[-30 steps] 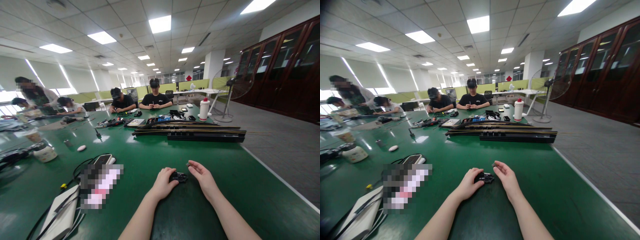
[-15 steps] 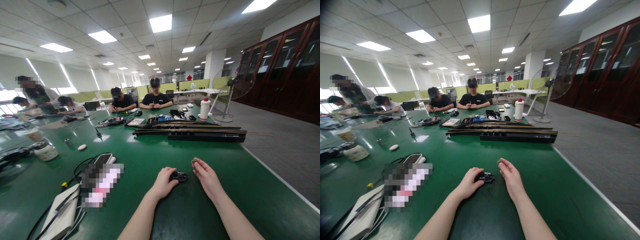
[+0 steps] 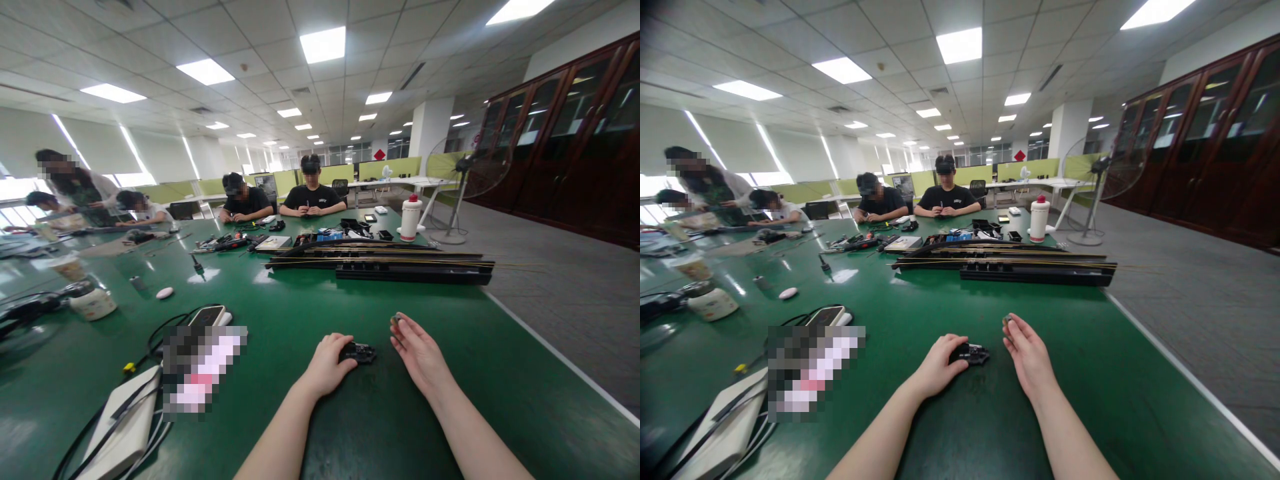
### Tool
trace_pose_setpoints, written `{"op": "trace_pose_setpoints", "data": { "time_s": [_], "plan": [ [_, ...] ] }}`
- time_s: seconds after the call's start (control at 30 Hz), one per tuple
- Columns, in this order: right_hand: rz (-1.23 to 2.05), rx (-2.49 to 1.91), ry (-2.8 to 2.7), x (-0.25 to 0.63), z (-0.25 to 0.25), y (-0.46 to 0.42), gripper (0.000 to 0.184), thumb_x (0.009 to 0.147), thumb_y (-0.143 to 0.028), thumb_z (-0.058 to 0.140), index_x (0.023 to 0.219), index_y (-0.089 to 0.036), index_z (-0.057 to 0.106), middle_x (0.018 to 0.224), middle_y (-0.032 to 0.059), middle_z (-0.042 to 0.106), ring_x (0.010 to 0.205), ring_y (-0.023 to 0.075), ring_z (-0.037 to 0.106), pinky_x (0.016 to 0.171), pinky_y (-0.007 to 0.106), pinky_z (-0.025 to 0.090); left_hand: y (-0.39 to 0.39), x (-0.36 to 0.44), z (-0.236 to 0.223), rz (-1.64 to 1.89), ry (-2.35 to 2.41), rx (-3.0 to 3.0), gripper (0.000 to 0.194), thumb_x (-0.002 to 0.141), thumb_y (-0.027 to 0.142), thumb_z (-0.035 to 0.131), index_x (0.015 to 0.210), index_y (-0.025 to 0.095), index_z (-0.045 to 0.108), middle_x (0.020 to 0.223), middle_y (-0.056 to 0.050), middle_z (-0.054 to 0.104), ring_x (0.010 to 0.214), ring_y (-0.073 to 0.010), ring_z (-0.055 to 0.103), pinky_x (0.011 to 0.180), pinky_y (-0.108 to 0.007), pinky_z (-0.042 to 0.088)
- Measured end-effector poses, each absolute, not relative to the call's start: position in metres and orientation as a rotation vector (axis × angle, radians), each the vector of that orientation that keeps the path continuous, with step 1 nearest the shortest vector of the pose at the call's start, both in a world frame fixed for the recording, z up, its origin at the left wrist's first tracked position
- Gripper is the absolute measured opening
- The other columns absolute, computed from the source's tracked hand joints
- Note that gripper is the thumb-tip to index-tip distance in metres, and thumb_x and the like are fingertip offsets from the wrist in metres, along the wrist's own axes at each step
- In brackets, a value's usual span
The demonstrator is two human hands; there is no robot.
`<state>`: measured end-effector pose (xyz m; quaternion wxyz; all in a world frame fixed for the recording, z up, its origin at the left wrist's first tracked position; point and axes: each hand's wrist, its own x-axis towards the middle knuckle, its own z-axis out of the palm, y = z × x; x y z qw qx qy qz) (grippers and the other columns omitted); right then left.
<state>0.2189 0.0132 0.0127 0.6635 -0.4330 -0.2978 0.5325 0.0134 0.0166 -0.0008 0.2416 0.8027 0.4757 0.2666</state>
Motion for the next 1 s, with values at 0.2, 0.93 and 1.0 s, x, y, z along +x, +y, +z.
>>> {"op": "trace_pose_setpoints", "data": {
  "time_s": [0.2,0.93,1.0],
  "plan": [
    [1.24,-0.974,-0.635,0.219,0.015,0.012,0.032,0.061,-0.041,0.074,0.088,-0.027,0.065,0.09,0.0001,0.07,0.085,0.019,0.063,0.07,0.03,0.052,0.017,0.013,-0.001,0.737,1.29,2.201,0.044,0.076,0.026,0.059,0.119,0.022,0.052,0.112,-0.006,0.055,0.103,-0.0228,0.047,0.093,-0.035,0.037],
    [1.133,-1.167,-1.26,0.197,0.011,0.005,0.038,0.061,-0.041,0.07,0.092,-0.019,0.066,0.096,0.0072,0.07,0.091,0.0243,0.063,0.087,0.04,0.046,0.015,0.016,0.001,0.709,1.328,2.203,0.043,0.075,0.025,0.059,0.117,0.019,0.054,0.111,-0.007,0.056,0.103,-0.0226,0.048,0.093,-0.035,0.037],
    [1.045,-1.219,-1.415,0.196,0.009,0.004,0.031,0.067,-0.037,0.065,0.093,-0.02,0.066,0.099,0.0068,0.069,0.094,0.024,0.062,0.089,0.041,0.044,0.016,0.016,0.001,0.717,1.328,2.203,0.042,0.075,0.024,0.059,0.117,0.019,0.053,0.111,-0.007,0.056,0.103,-0.0225,0.048,0.093,-0.035,0.038]
  ]
}}
